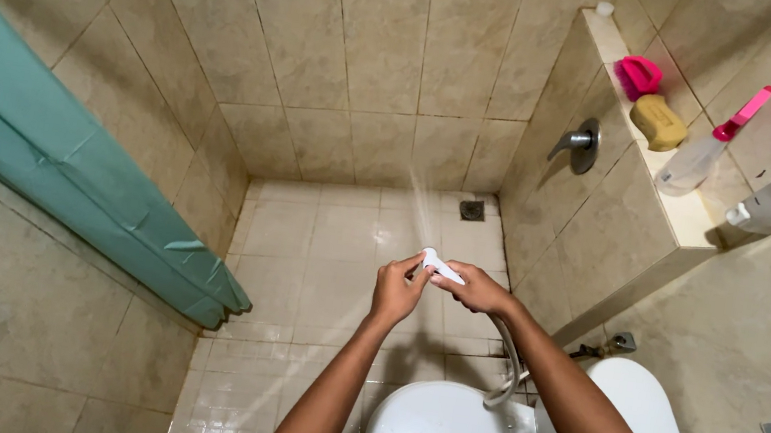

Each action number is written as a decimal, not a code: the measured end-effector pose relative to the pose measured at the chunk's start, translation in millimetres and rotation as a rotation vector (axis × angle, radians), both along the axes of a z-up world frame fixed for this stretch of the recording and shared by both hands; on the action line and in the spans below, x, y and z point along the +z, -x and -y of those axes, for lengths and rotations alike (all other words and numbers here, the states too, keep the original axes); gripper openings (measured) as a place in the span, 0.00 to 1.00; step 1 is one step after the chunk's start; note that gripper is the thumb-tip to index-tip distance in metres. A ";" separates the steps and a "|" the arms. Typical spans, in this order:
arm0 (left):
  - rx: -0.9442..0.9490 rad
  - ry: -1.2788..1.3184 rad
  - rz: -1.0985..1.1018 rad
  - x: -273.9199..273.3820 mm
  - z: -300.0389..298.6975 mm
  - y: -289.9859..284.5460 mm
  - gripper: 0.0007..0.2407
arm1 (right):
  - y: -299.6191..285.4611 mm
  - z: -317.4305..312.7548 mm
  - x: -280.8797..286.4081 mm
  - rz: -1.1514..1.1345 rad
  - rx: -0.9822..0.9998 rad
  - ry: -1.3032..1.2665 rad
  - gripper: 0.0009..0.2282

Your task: The person uses a handheld bidet sprayer to rinse the floor and the toilet bowl in a tiled bathroom. The person directs the water stream across the floor tiles and into the toilet, moving the sprayer around to cover different areas.

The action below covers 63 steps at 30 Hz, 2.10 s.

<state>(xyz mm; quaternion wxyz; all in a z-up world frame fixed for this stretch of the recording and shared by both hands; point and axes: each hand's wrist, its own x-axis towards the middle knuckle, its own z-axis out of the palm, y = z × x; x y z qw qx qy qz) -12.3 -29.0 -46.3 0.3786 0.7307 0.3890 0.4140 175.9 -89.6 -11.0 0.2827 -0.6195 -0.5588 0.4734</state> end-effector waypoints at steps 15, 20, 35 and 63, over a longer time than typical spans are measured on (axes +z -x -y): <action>0.026 0.048 -0.003 5.2 2.7 7.7 0.18 | 2.7 -11.3 -20.5 0.094 0.054 -0.226 0.16; 0.070 0.025 -0.024 10.7 5.3 12.6 0.18 | 7.2 -12.7 -12.9 0.123 0.055 -0.280 0.16; 0.075 -0.194 0.148 36.9 -7.2 37.8 0.21 | 40.9 -36.8 56.4 0.206 0.190 -0.442 0.24; 0.099 -0.307 0.239 61.5 -33.1 37.3 0.19 | 35.3 -66.1 80.0 0.558 0.143 -0.638 0.23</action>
